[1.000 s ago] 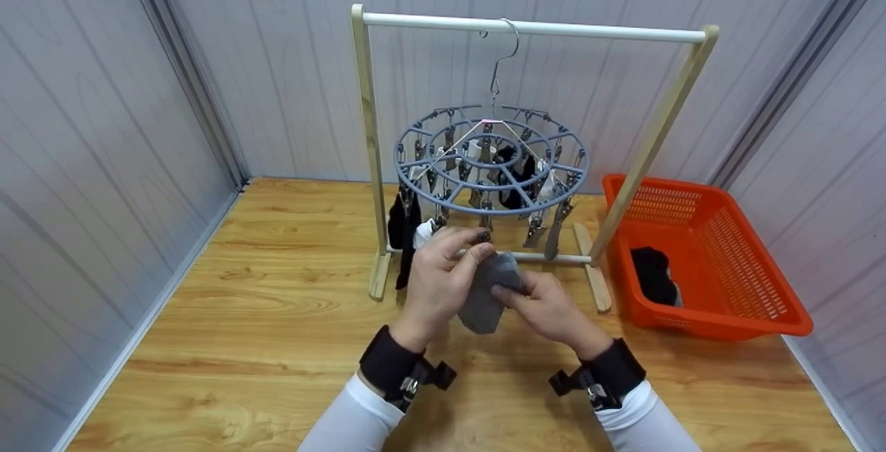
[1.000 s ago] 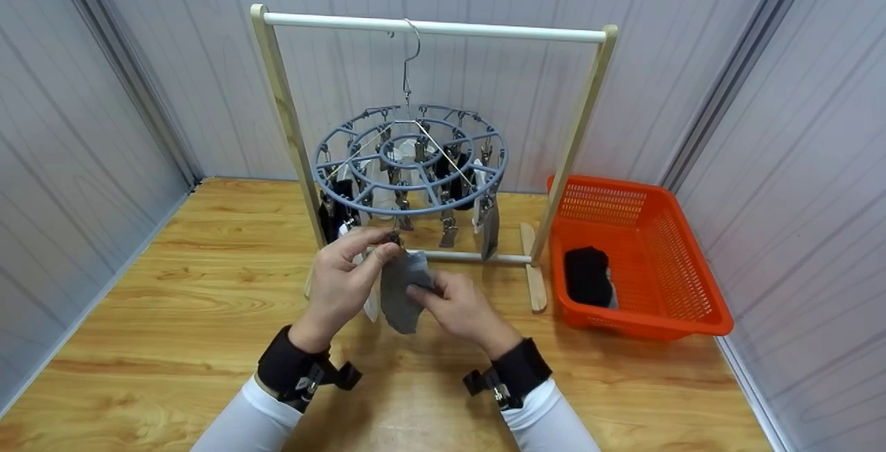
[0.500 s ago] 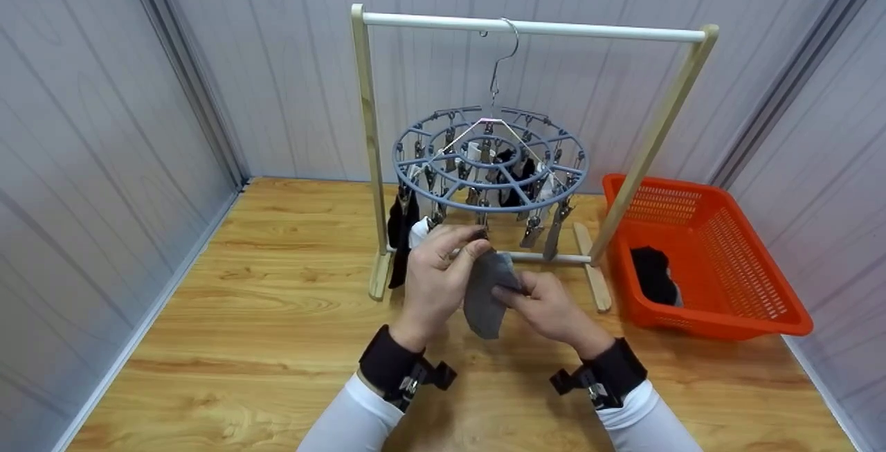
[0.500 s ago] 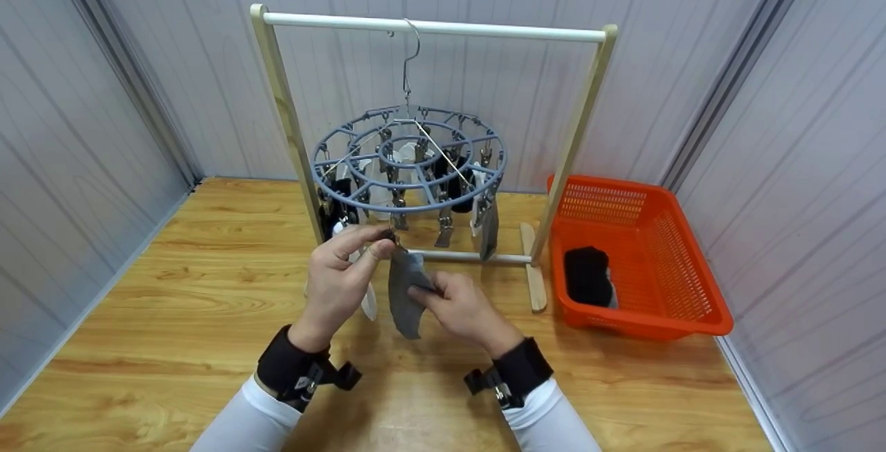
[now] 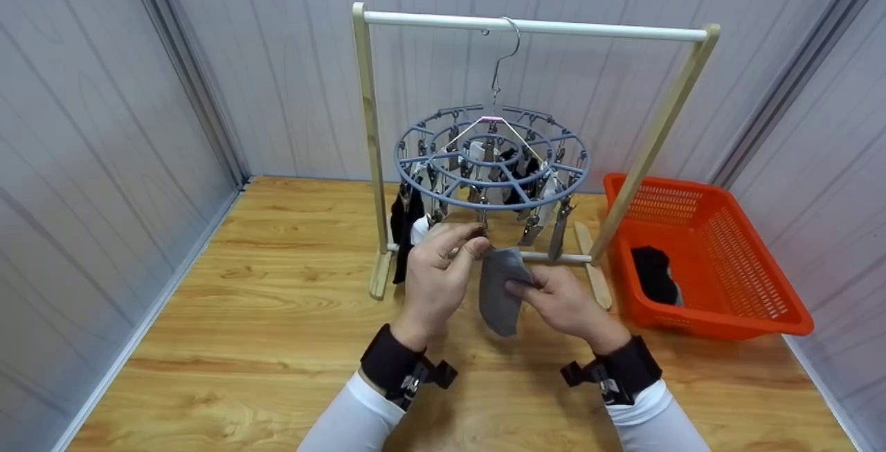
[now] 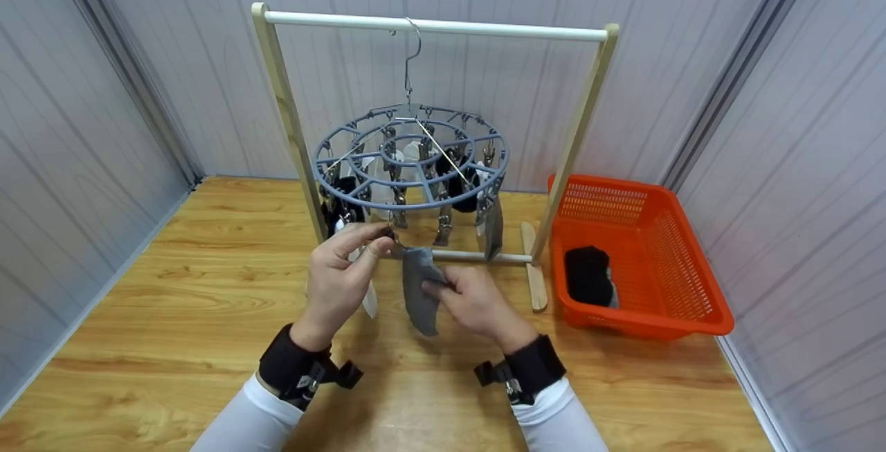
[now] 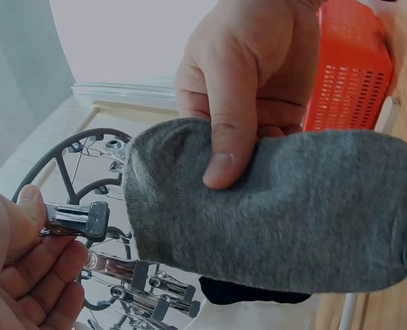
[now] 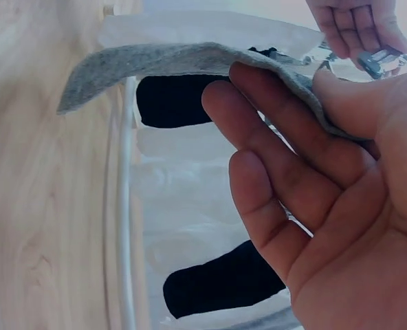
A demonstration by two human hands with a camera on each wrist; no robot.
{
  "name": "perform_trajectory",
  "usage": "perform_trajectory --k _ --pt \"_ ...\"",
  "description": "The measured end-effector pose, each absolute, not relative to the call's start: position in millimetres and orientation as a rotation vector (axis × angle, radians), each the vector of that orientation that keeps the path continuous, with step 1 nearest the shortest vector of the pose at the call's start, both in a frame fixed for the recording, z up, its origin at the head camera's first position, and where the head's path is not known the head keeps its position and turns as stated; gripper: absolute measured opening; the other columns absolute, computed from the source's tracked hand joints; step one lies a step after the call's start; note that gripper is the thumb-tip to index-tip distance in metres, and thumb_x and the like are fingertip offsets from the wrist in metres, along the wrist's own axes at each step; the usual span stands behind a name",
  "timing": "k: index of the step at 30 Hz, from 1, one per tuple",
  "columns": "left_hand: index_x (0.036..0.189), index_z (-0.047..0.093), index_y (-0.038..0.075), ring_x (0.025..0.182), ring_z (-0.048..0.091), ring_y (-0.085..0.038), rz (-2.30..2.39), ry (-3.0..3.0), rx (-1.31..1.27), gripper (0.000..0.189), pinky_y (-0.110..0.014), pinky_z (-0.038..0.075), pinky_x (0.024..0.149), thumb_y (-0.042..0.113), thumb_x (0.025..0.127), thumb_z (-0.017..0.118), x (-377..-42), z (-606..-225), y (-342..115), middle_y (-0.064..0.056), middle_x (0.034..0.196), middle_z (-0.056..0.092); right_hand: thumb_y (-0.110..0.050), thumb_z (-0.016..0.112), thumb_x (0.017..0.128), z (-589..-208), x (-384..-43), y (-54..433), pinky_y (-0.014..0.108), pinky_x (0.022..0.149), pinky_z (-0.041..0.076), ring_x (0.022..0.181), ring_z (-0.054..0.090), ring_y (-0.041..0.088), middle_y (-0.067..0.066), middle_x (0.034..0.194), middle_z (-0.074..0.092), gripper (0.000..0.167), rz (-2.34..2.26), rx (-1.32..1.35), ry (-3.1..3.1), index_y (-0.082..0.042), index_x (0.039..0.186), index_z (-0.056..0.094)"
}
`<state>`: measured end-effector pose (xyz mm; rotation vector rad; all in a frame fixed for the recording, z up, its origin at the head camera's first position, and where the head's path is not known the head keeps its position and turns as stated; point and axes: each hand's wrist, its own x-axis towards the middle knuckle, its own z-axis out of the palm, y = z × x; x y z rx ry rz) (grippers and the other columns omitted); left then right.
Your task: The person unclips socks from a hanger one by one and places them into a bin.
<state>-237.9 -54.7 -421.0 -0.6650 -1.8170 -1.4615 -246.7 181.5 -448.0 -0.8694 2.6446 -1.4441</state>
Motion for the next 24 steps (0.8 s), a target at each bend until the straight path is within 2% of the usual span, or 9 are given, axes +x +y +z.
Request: perform_trajectory --k 3,6,8,13,16,24 --pt "0.120 0.082 -0.002 0.103 0.074 -0.022 -1.415 -1.837 -0.646 0.024 -0.033 0.064 0.085 0.014 0.103 0.080 -238 -421 -54 -0.006 0.108 0.081 -0.015 0.074 0.109 -445 -247 183 0.031 0.084 0.062 0.100 0.077 0.019 0.005 0.110 0.083 0.015 -1.456 -0.889 2.646 -0.007 0.115 0.085" --pt "0.122 0.081 -0.003 0.106 0.072 -0.024 -1.327 -1.855 -0.628 0.025 -0.031 0.063 0.082 0.015 0.103 0.080 -238 -422 -53 -0.008 0.111 0.080 -0.015 0.075 0.108 -442 -246 185 0.031 0.083 0.062 0.096 0.077 0.019 0.003 0.105 0.083 0.013 -1.458 -0.898 2.661 -0.008 0.110 0.085" --pt "0.123 0.080 -0.003 0.108 0.070 -0.026 -1.255 -1.858 -0.619 0.026 -0.033 0.063 0.084 0.014 0.103 0.080 -238 -423 -52 -0.010 0.113 0.079 -0.015 0.075 0.108 -441 -246 186 0.031 0.083 0.063 0.095 0.078 0.018 0.002 0.105 0.083 0.013 -1.452 -0.916 2.679 -0.009 0.112 0.085" --pt "0.129 0.078 -0.003 0.112 0.068 -0.028 -1.084 -1.842 -0.603 0.035 -0.041 0.059 0.097 0.017 0.101 0.084 -237 -422 -51 -0.012 0.118 0.076 -0.013 0.076 0.107 -439 -244 189 0.030 0.082 0.065 0.096 0.079 0.017 0.003 0.107 0.084 0.015 -1.452 -0.983 2.712 -0.008 0.118 0.085" --pt "0.131 0.077 -0.003 0.112 0.067 -0.028 -1.009 -1.834 -0.599 0.040 -0.041 0.058 0.097 0.020 0.100 0.086 -237 -421 -52 -0.013 0.120 0.074 -0.012 0.076 0.107 -438 -244 191 0.030 0.081 0.065 0.094 0.079 0.016 0.001 0.108 0.084 0.017 -1.464 -1.001 2.706 -0.008 0.121 0.085" --pt "0.131 0.076 -0.002 0.113 0.065 -0.032 -0.910 -1.728 -0.603 0.042 -0.043 0.057 0.100 0.021 0.098 0.088 -238 -417 -56 -0.017 0.125 0.069 -0.012 0.076 0.107 -431 -244 199 0.030 0.081 0.066 0.094 0.080 0.017 0.000 0.105 0.085 0.014 -1.481 -0.982 2.708 -0.009 0.117 0.085"
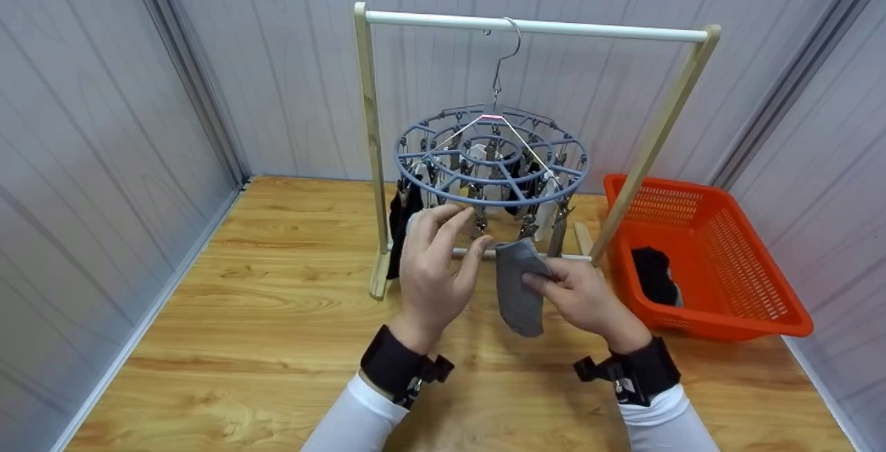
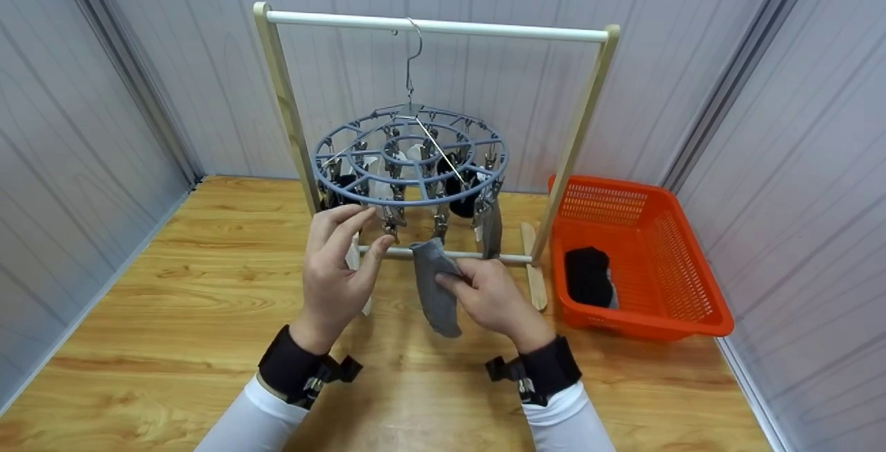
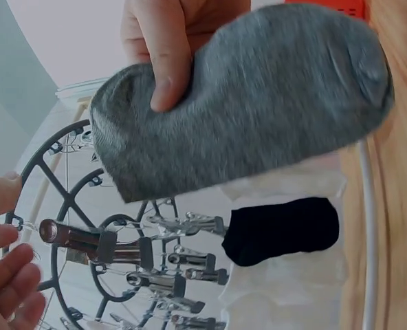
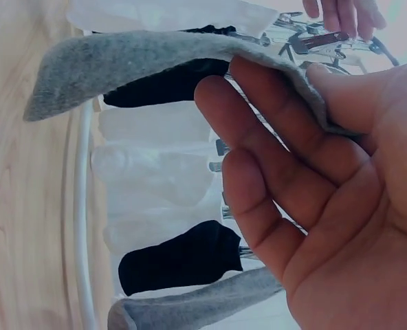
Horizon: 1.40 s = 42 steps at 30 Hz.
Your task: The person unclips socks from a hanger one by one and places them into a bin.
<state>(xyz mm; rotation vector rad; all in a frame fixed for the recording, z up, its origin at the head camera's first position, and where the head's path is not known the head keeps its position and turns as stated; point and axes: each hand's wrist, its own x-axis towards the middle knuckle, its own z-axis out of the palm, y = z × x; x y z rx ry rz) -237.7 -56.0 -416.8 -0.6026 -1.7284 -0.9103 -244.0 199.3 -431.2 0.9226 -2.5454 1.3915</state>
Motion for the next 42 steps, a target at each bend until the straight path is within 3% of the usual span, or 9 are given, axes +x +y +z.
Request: perform_trajectory --k 5,10,14,19,27,33,42 --pt "0.133 0.075 0.001 0.120 0.062 -0.033 -0.840 -1.682 -0.585 0.040 -0.042 0.053 0.106 0.023 0.101 0.084 -239 -414 -61 -0.018 0.130 0.068 -0.012 0.075 0.108 -427 -246 204 0.030 0.081 0.067 0.095 0.081 0.019 0.003 0.107 0.084 0.015 1.436 0.928 -2.542 -0.008 0.118 0.085" --pt "0.141 0.073 0.004 0.142 0.056 -0.040 -0.795 -1.707 -0.563 0.047 -0.053 0.043 0.124 0.023 0.100 0.084 -240 -414 -65 -0.020 0.150 0.064 -0.011 0.075 0.108 -425 -246 211 0.027 0.078 0.065 0.090 0.079 0.016 0.002 0.102 0.084 0.012 1.410 0.917 -2.525 -0.008 0.113 0.085" --pt "0.146 0.070 0.004 0.152 0.051 -0.040 -0.782 -1.746 -0.569 0.052 -0.059 0.040 0.127 0.023 0.100 0.084 -242 -414 -66 -0.020 0.158 0.061 -0.008 0.076 0.106 -423 -246 218 0.024 0.076 0.063 0.088 0.077 0.013 0.000 0.099 0.083 0.011 1.352 0.921 -2.490 -0.009 0.112 0.086" --pt "0.148 0.068 0.002 0.152 0.053 -0.038 -0.764 -1.757 -0.574 0.053 -0.065 0.042 0.123 0.026 0.103 0.081 -243 -416 -65 -0.018 0.158 0.062 -0.004 0.076 0.105 -421 -247 226 0.023 0.077 0.063 0.089 0.078 0.013 0.000 0.101 0.084 0.015 1.314 0.917 -2.454 -0.008 0.114 0.086" --pt "0.146 0.069 -0.001 0.148 0.057 -0.037 -0.780 -1.740 -0.570 0.052 -0.056 0.041 0.126 0.024 0.102 0.082 -244 -416 -63 -0.020 0.151 0.066 -0.010 0.073 0.108 -413 -244 240 0.025 0.070 0.063 0.079 0.077 0.017 -0.001 0.094 0.083 0.013 1.404 0.789 -2.499 -0.010 0.112 0.085" --pt "0.142 0.070 -0.001 0.148 0.056 -0.038 -0.785 -1.752 -0.566 0.049 -0.057 0.039 0.127 0.026 0.103 0.082 -244 -417 -63 -0.020 0.151 0.066 -0.009 0.071 0.110 -410 -245 254 0.024 0.079 0.063 0.092 0.079 0.016 0.002 0.102 0.084 0.016 1.421 0.712 -2.492 -0.008 0.118 0.084" --pt "0.140 0.072 0.000 0.149 0.055 -0.038 -0.786 -1.757 -0.575 0.051 -0.065 0.043 0.122 0.018 0.095 0.089 -243 -416 -62 -0.019 0.151 0.067 -0.014 0.069 0.112 -405 -246 275 0.026 0.078 0.066 0.091 0.081 0.015 0.013 0.107 0.084 0.021 1.471 0.507 -2.424 -0.004 0.123 0.083"
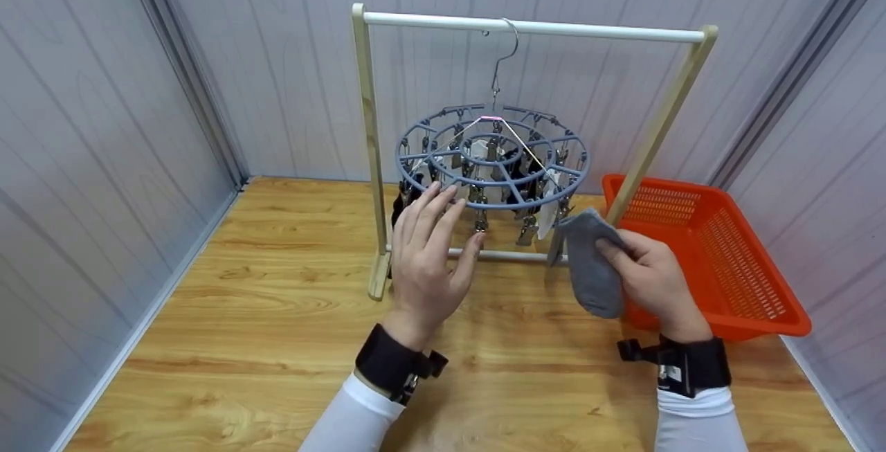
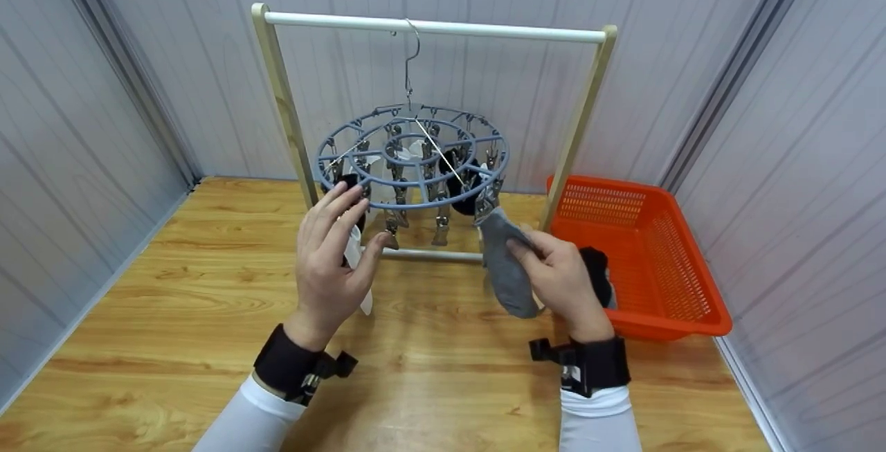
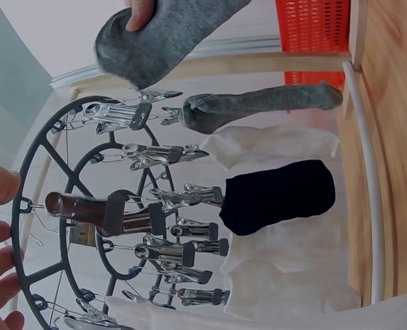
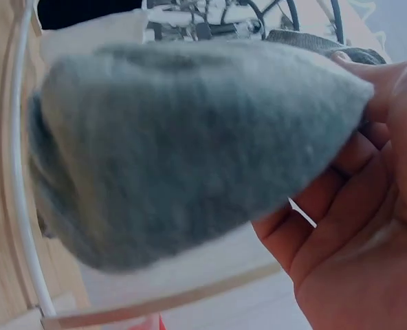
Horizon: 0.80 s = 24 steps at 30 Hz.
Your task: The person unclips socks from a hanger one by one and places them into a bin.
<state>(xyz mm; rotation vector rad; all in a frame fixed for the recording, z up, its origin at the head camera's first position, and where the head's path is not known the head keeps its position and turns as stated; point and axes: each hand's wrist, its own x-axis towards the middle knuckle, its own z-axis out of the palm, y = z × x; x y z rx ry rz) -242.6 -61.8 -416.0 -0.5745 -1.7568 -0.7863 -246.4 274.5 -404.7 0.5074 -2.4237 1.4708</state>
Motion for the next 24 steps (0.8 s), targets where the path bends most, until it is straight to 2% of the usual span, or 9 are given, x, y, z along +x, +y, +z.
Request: perform_trajectory --k 3,6,9,12,16,21,24 --pt "0.141 0.071 0.000 0.148 0.056 -0.038 -0.784 -1.766 -0.578 0.052 -0.067 0.043 0.121 0.017 0.095 0.089 -242 -416 -61 -0.018 0.151 0.067 -0.017 0.070 0.112 -404 -248 283 0.024 0.074 0.064 0.087 0.080 0.012 0.011 0.103 0.084 0.023 1.448 0.401 -2.384 -0.001 0.123 0.083" --pt "0.144 0.069 -0.001 0.148 0.057 -0.036 -0.793 -1.773 -0.578 0.053 -0.068 0.042 0.122 0.016 0.096 0.088 -241 -416 -61 -0.017 0.152 0.066 -0.018 0.071 0.111 -403 -250 291 0.021 0.070 0.061 0.083 0.077 0.010 0.002 0.098 0.083 0.024 1.425 0.302 -2.323 0.000 0.120 0.083" --pt "0.145 0.068 -0.001 0.148 0.057 -0.035 -0.798 -1.774 -0.579 0.055 -0.068 0.041 0.122 0.017 0.097 0.087 -240 -416 -61 -0.017 0.153 0.066 -0.018 0.071 0.111 -403 -252 299 0.019 0.071 0.057 0.086 0.073 0.008 -0.005 0.096 0.078 0.023 1.387 0.233 -2.271 0.001 0.116 0.082" --pt "0.145 0.068 -0.002 0.148 0.057 -0.036 -0.793 -1.772 -0.583 0.054 -0.068 0.041 0.122 0.019 0.098 0.086 -240 -416 -61 -0.018 0.153 0.066 -0.018 0.069 0.112 -404 -253 306 0.020 0.075 0.053 0.094 0.067 0.011 -0.006 0.102 0.072 0.022 1.354 0.174 -2.240 0.000 0.118 0.081" --pt "0.145 0.067 -0.002 0.147 0.057 -0.038 -0.787 -1.769 -0.589 0.055 -0.065 0.042 0.123 0.019 0.097 0.087 -240 -416 -61 -0.018 0.153 0.066 -0.025 0.067 0.114 -406 -255 315 0.021 0.075 0.051 0.094 0.064 0.012 -0.005 0.105 0.071 0.029 1.346 0.030 -2.213 -0.002 0.125 0.080" --pt "0.146 0.067 -0.003 0.147 0.057 -0.038 -0.789 -1.759 -0.591 0.057 -0.063 0.042 0.124 0.017 0.097 0.087 -241 -415 -60 -0.019 0.152 0.066 -0.034 0.065 0.115 -406 -257 326 0.019 0.070 0.052 0.086 0.065 0.010 -0.008 0.096 0.070 0.038 1.329 -0.145 -2.154 0.000 0.124 0.078" --pt "0.146 0.067 -0.003 0.147 0.057 -0.038 -0.785 -1.759 -0.594 0.056 -0.063 0.042 0.123 0.018 0.097 0.087 -241 -415 -60 -0.019 0.152 0.066 -0.036 0.065 0.114 -406 -257 330 0.018 0.068 0.051 0.081 0.064 0.008 -0.011 0.088 0.068 0.042 1.298 -0.192 -2.068 0.004 0.115 0.076"
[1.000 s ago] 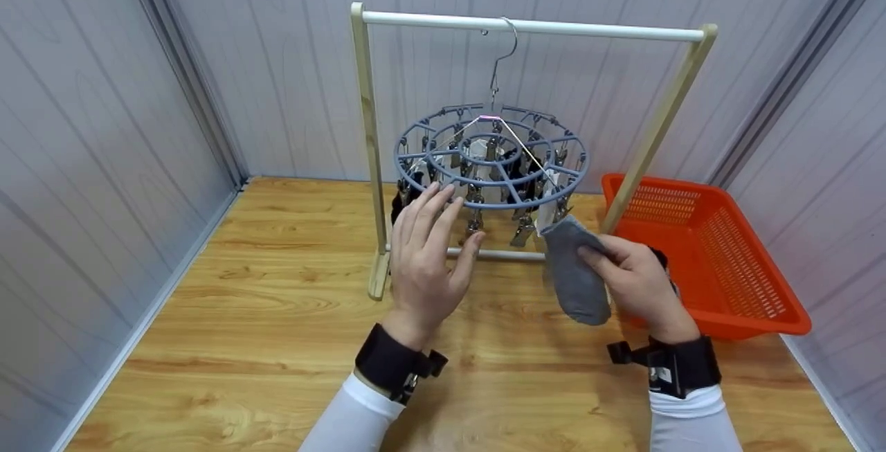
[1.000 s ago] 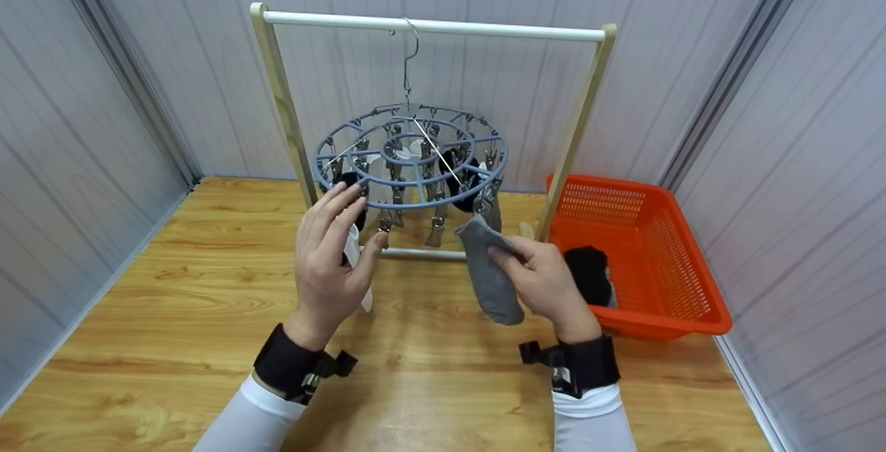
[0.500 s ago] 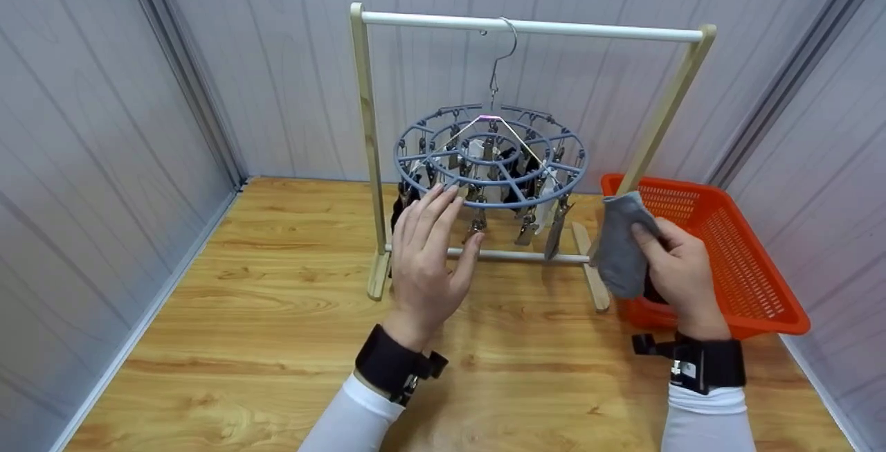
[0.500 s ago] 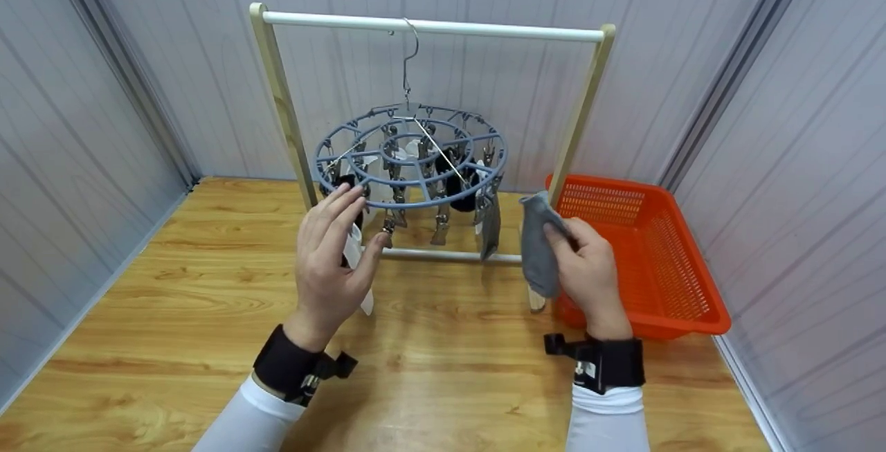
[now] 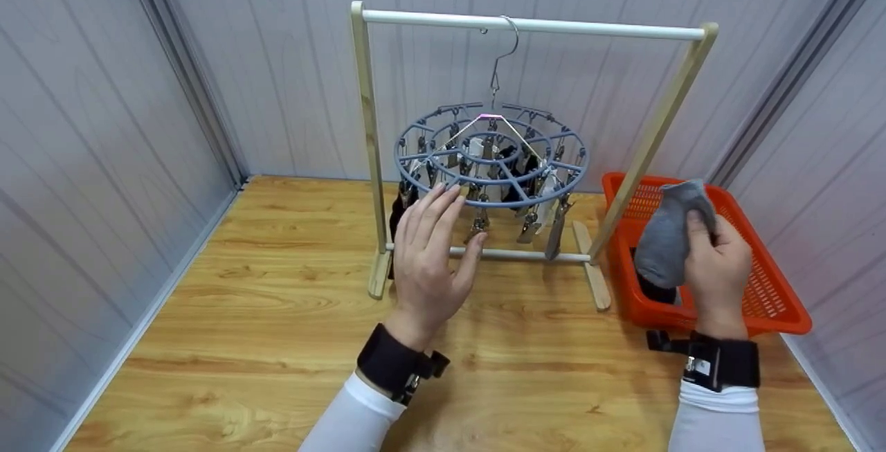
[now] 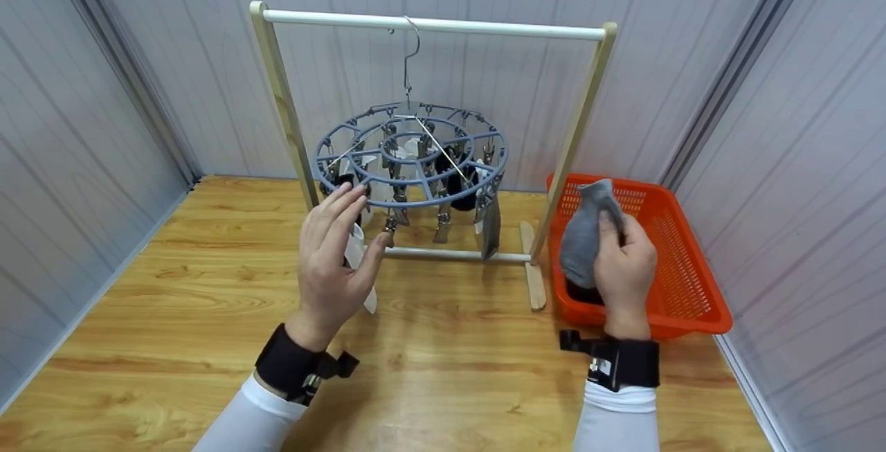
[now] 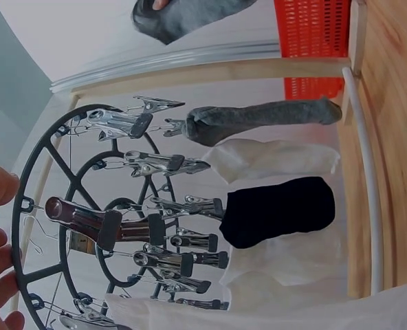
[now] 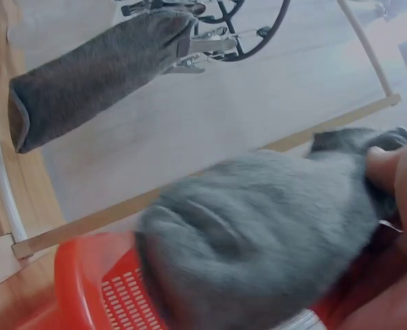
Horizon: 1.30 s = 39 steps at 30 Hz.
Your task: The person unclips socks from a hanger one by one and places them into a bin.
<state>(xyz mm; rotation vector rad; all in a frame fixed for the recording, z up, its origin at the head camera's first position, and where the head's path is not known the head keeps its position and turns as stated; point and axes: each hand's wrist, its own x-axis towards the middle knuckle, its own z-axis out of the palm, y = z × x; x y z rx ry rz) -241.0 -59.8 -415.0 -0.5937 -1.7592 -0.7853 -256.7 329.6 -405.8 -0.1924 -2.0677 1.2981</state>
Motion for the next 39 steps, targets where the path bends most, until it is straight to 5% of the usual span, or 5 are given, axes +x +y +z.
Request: perform_trajectory --k 10,16,23,31,39 --pt "0.146 0.067 -0.003 0.148 0.057 -0.037 -0.807 -1.769 -0.596 0.056 -0.066 0.041 0.123 0.019 0.098 0.085 -239 -416 -59 -0.018 0.153 0.066 -0.045 0.059 0.115 -417 -261 339 0.027 0.080 0.044 0.089 0.059 0.001 -0.004 0.101 0.071 0.047 1.099 -0.257 -2.195 -0.002 0.122 0.078" --pt "0.147 0.067 -0.003 0.149 0.056 -0.036 -0.804 -1.784 -0.588 0.056 -0.061 0.038 0.127 0.020 0.099 0.085 -238 -417 -60 -0.018 0.153 0.066 -0.047 0.050 0.118 -426 -265 345 0.037 0.080 0.041 0.096 0.058 0.024 0.019 0.115 0.069 0.051 1.089 -0.262 -2.403 -0.003 0.131 0.073" --pt "0.145 0.068 -0.004 0.147 0.057 -0.039 -0.790 -1.784 -0.600 0.055 -0.057 0.038 0.129 0.017 0.097 0.086 -239 -415 -59 -0.020 0.152 0.066 -0.049 0.046 0.118 -434 -270 352 0.040 0.080 0.045 0.102 0.062 0.036 0.026 0.120 0.070 0.057 1.079 -0.249 -2.571 -0.001 0.132 0.071" --pt "0.145 0.068 -0.002 0.149 0.055 -0.037 -0.797 -1.804 -0.601 0.053 -0.057 0.037 0.129 0.018 0.099 0.085 -238 -417 -59 -0.018 0.154 0.065 -0.042 0.041 0.120 -441 -277 360 0.066 0.107 0.048 0.133 0.058 0.054 0.036 0.149 0.060 0.061 1.064 -0.270 -2.743 0.005 0.158 0.053" --pt "0.146 0.068 -0.003 0.149 0.055 -0.037 -0.800 -1.802 -0.623 0.050 -0.063 0.041 0.125 0.020 0.103 0.081 -238 -417 -59 -0.019 0.155 0.064 -0.034 0.037 0.121 -440 -273 364 0.071 0.115 0.044 0.144 0.048 0.057 0.038 0.163 0.046 0.064 0.993 -0.283 -2.838 0.009 0.168 0.033"
